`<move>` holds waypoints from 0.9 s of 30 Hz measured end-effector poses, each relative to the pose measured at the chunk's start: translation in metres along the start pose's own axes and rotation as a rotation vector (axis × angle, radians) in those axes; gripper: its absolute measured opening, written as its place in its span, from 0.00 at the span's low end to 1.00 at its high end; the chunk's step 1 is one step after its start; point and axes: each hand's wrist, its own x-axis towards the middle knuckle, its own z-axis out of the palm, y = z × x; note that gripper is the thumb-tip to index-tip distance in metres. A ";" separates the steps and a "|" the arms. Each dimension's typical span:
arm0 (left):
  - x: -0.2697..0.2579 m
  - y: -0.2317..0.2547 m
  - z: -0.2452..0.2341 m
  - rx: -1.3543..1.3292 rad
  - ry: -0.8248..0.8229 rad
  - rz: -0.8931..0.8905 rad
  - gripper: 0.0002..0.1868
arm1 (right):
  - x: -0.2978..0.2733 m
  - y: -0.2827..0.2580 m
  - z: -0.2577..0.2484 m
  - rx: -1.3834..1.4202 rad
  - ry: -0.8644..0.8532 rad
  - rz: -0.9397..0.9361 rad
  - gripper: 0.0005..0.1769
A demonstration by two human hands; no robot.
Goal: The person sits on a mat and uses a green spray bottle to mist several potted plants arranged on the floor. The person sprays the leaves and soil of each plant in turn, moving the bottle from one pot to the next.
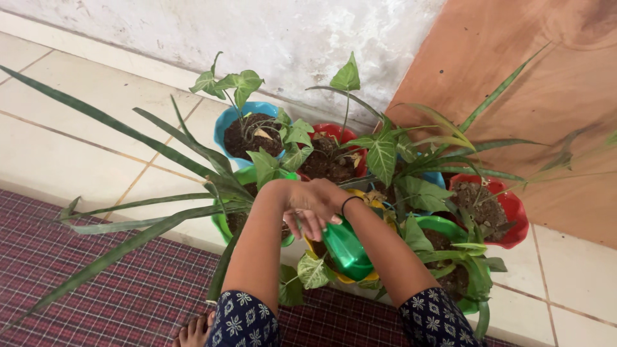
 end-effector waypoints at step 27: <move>0.007 0.026 -0.016 -0.655 0.340 0.537 0.46 | -0.070 -0.026 -0.114 1.194 0.685 -0.443 0.16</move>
